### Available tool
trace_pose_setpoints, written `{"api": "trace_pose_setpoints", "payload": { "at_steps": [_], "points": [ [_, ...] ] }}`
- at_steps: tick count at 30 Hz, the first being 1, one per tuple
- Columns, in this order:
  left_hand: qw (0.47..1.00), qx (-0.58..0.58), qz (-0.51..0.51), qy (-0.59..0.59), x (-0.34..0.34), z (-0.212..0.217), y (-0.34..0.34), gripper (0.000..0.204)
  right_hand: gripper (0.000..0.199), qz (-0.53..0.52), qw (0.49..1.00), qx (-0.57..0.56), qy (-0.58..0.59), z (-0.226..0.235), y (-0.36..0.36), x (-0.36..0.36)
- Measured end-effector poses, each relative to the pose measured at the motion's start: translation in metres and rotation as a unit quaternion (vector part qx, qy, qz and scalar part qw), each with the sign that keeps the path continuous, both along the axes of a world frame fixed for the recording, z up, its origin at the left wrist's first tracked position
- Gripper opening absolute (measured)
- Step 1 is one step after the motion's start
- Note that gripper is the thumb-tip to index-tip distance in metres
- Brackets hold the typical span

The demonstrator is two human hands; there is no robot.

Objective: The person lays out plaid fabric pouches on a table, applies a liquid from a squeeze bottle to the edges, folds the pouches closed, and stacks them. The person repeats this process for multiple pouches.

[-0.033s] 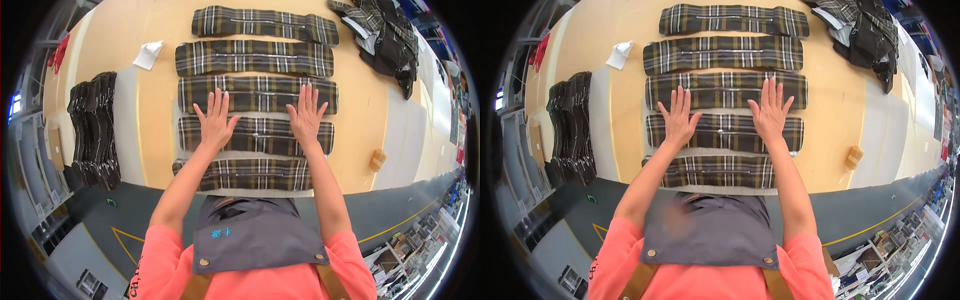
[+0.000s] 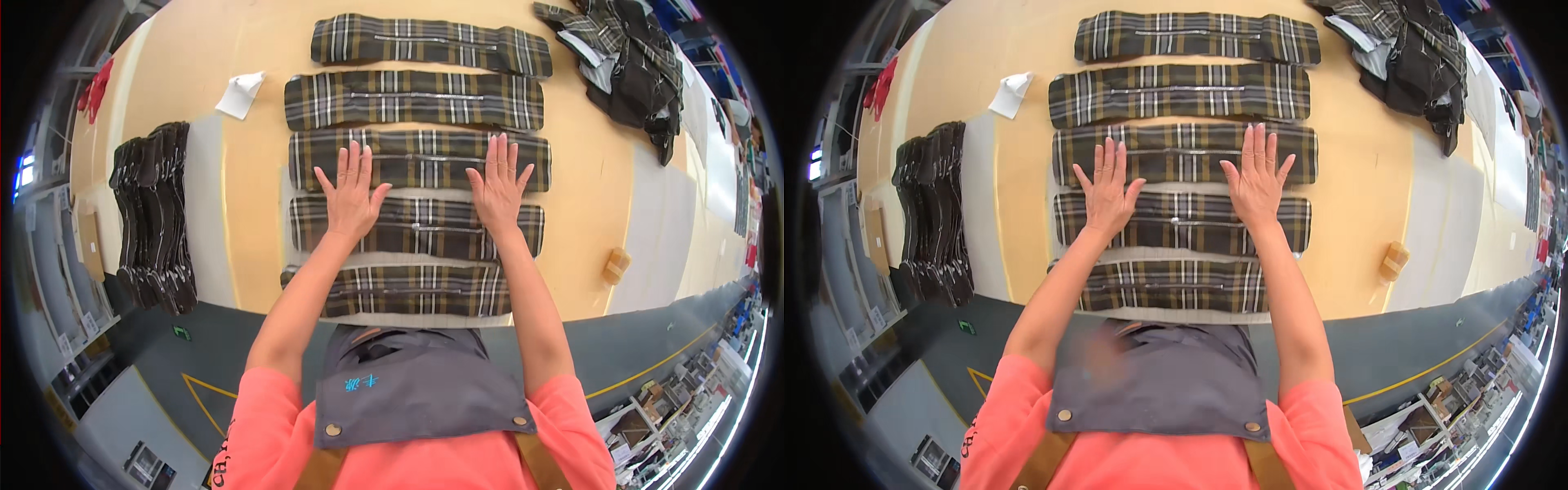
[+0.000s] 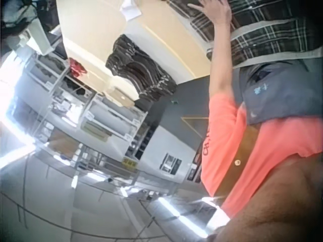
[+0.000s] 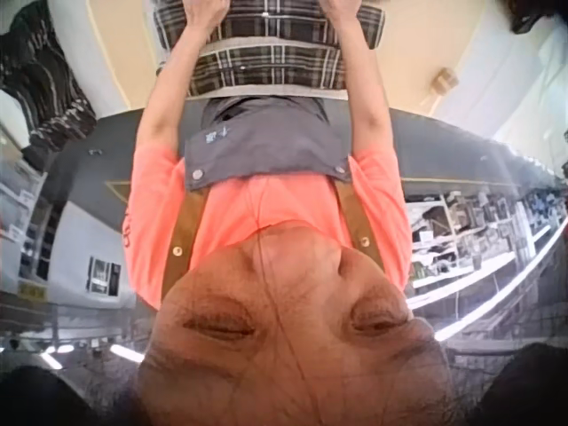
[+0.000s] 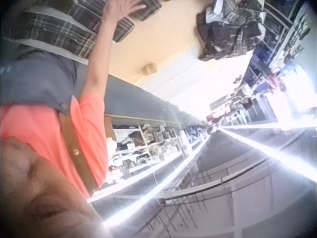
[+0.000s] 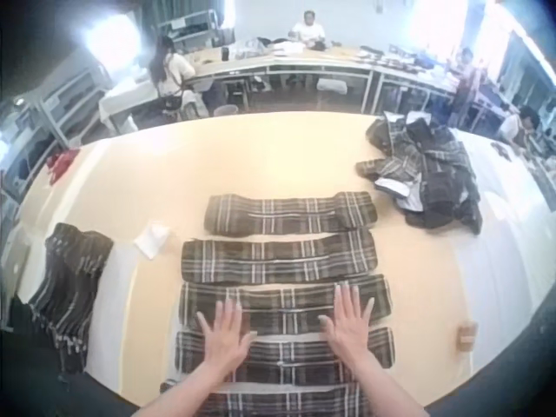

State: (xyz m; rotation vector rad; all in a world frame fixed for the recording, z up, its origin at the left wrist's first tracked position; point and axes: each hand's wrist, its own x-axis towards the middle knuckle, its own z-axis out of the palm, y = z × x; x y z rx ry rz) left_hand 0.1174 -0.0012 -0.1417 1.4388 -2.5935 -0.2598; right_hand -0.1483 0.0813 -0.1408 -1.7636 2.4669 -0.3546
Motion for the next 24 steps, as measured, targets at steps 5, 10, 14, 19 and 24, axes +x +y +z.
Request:
{"api": "trace_pose_setpoints", "payload": {
  "at_steps": [5,10,14,19,24],
  "points": [
    [0.996,0.049,0.059,-0.054,0.012,-0.027,-0.027,0.073,0.073,-0.022,0.998,0.059,0.009,-0.04,-0.006,-0.03],
    [0.999,0.0,0.039,0.0,-0.02,-0.016,-0.086,0.071,0.073,-0.021,0.998,-0.018,-0.053,-0.007,-0.074,-0.04],
    [0.996,-0.018,0.059,-0.059,-0.043,-0.031,-0.142,0.071,0.073,0.002,1.0,0.0,0.005,-0.027,-0.119,-0.069],
    [0.999,-0.042,-0.007,-0.031,-0.052,-0.022,-0.179,0.071,0.071,0.027,0.997,-0.047,0.06,-0.033,-0.153,-0.092],
    [0.99,-0.115,0.007,-0.082,-0.08,-0.032,-0.257,0.071,0.069,0.019,0.985,-0.083,0.152,-0.03,-0.233,-0.137]
  ]
}}
